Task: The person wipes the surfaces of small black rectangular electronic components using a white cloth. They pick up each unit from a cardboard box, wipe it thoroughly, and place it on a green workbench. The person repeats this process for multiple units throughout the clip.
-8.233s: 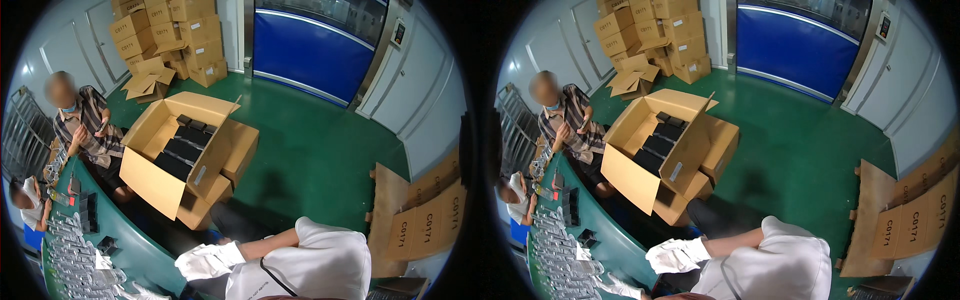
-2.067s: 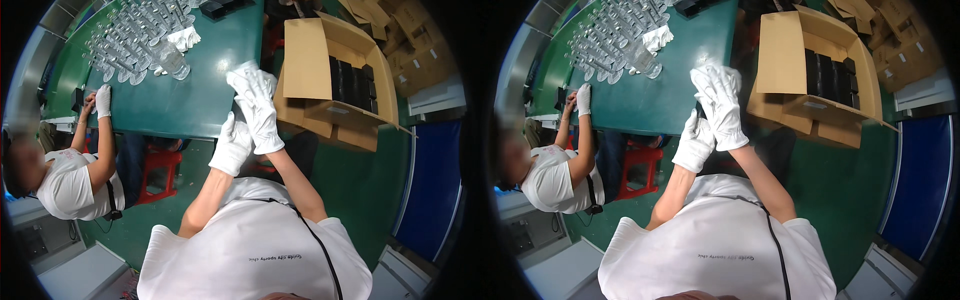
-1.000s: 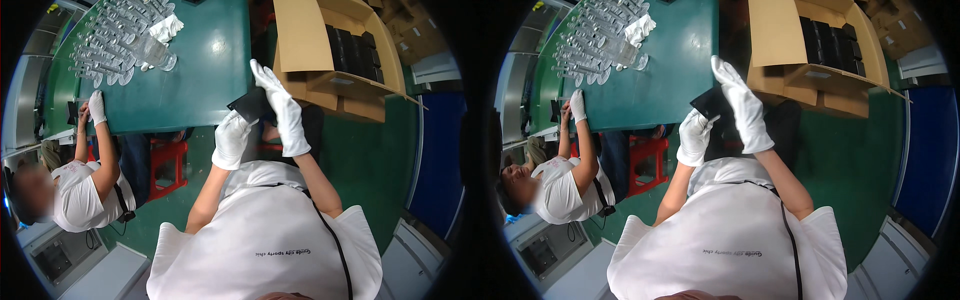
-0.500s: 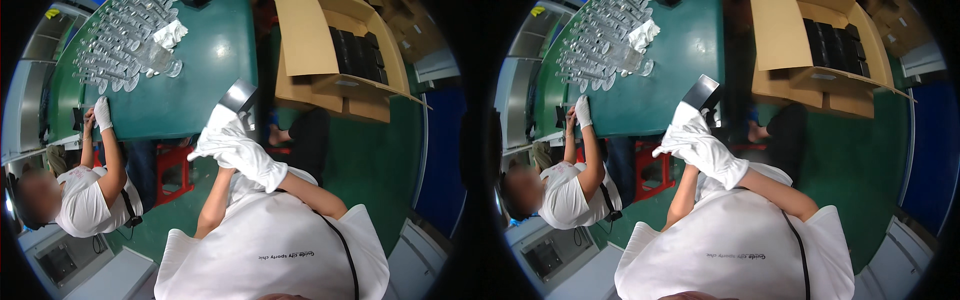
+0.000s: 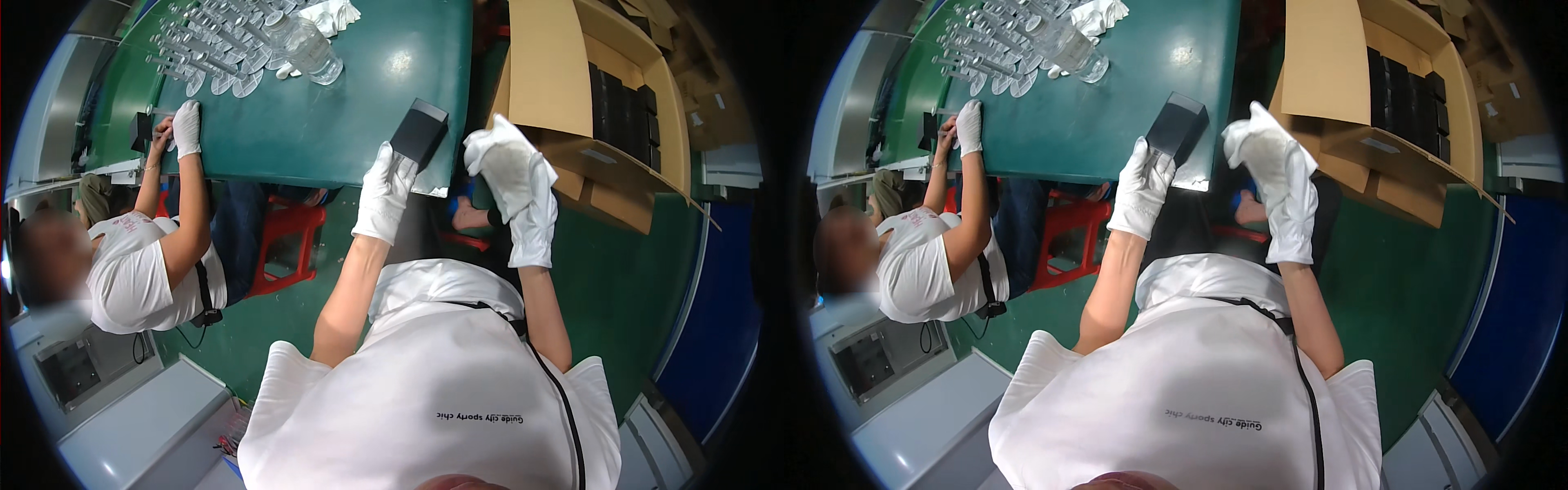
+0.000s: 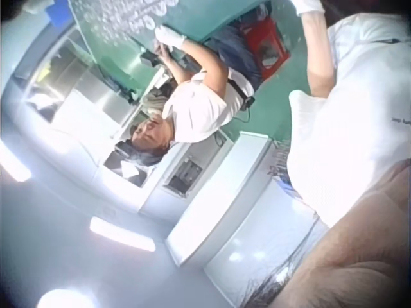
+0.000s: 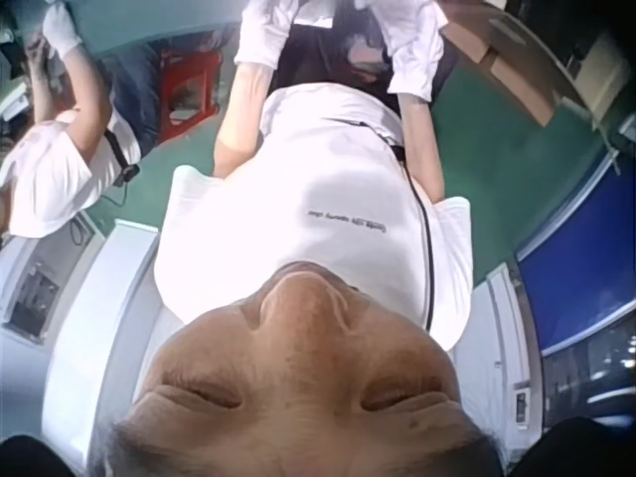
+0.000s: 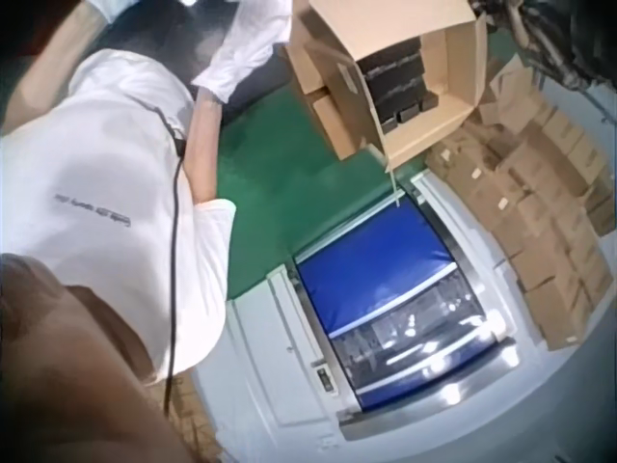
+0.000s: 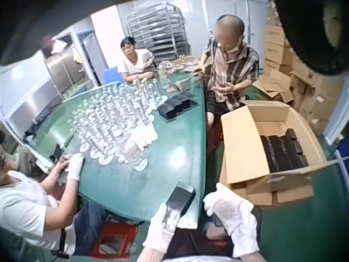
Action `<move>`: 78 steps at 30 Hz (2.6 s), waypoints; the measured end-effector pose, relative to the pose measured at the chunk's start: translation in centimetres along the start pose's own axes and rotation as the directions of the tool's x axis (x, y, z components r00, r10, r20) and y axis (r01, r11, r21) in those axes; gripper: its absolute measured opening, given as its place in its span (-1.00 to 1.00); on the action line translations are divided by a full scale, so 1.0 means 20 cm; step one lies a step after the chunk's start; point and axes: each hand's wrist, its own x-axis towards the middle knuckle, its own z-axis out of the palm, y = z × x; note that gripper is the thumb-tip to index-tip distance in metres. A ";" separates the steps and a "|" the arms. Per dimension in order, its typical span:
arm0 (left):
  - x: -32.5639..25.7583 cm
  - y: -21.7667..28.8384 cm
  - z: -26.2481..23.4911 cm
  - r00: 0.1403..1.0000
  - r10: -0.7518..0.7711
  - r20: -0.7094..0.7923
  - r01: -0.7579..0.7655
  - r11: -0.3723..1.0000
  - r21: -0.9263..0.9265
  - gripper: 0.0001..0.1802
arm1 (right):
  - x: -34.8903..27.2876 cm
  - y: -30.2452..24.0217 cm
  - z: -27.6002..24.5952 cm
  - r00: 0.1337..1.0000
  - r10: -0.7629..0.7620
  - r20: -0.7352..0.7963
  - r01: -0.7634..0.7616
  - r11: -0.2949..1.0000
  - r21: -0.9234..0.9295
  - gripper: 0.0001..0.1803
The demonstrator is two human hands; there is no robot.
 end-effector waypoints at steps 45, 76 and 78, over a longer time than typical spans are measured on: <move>-0.04 0.08 0.09 0.951 -0.272 0.145 0.306 0.890 -0.338 -0.42 | -0.09 -0.31 0.46 0.792 -0.472 0.387 0.480 0.873 0.083 -0.46; 1.62 0.41 0.67 0.989 -0.019 0.144 0.029 0.997 -0.067 -0.66 | -0.08 0.23 0.61 0.958 0.023 0.287 -0.046 0.996 0.072 -0.60; 1.85 0.43 0.72 0.998 -0.063 0.030 0.067 0.991 -0.115 -0.67 | -0.06 0.14 0.56 0.966 -0.033 0.257 0.044 0.998 -0.038 -0.64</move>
